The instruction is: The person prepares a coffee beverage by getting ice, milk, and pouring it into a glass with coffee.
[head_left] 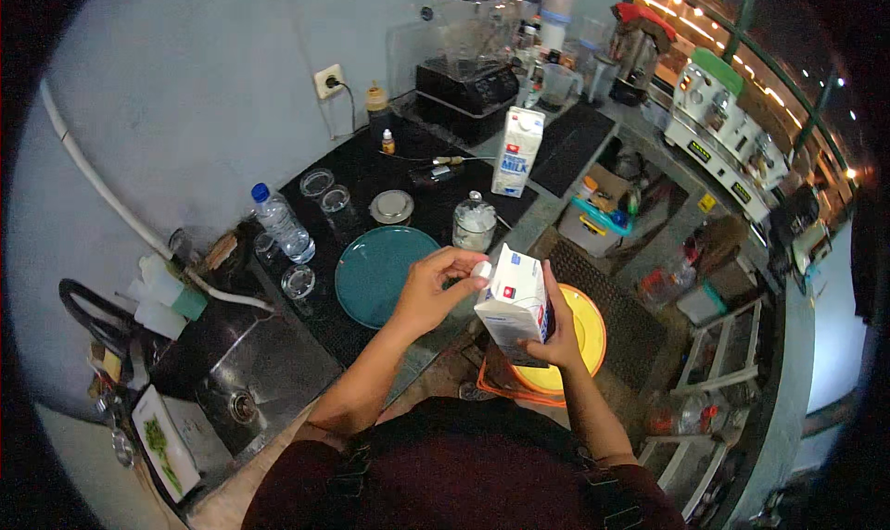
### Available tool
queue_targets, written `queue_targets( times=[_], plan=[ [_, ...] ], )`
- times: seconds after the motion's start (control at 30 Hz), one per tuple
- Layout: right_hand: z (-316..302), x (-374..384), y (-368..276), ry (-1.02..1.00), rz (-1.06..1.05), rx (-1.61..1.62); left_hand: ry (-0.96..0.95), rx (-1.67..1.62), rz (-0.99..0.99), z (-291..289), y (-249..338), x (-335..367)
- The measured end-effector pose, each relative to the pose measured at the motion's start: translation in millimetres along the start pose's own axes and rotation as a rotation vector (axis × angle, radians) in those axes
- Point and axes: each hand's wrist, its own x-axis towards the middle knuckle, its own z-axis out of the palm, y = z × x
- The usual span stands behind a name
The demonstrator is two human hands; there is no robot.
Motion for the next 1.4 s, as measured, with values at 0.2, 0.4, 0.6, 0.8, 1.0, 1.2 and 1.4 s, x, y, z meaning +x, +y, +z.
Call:
queue_targets(
  times=[0.2, 0.4, 0.6, 0.8, 1.0, 1.2, 1.4],
  plan=[
    [5, -48, -11, 0.173, -0.03, -0.21, -0.105, -0.033, -0.022, 19, -2, -7],
    [-5, -131, 6, 0.162, 0.61, 0.647, -0.377, 0.164, 0.111, 55, -17, -3],
    [0, -189, 6, 0.432, 0.765, 1.311, -0.579, 0.146, 0.05, 109, -42, -8],
    [-6, -217, -21, 0.563, 0.624, 1.01, -0.671, 0.094, 0.118, 155, -62, -26],
    [-23, -278, -72, 0.875, 0.238, 0.144, -0.877, -0.271, -0.34, 228, -69, -113],
    [-1, -427, -131, 1.261, 0.302, 0.026, -1.248, 0.031, -0.014, 324, -35, -219],
    [33, -566, -226, 1.186, 0.566, -0.516, -1.569, 0.173, 0.41, 409, -14, -309]
  ],
)
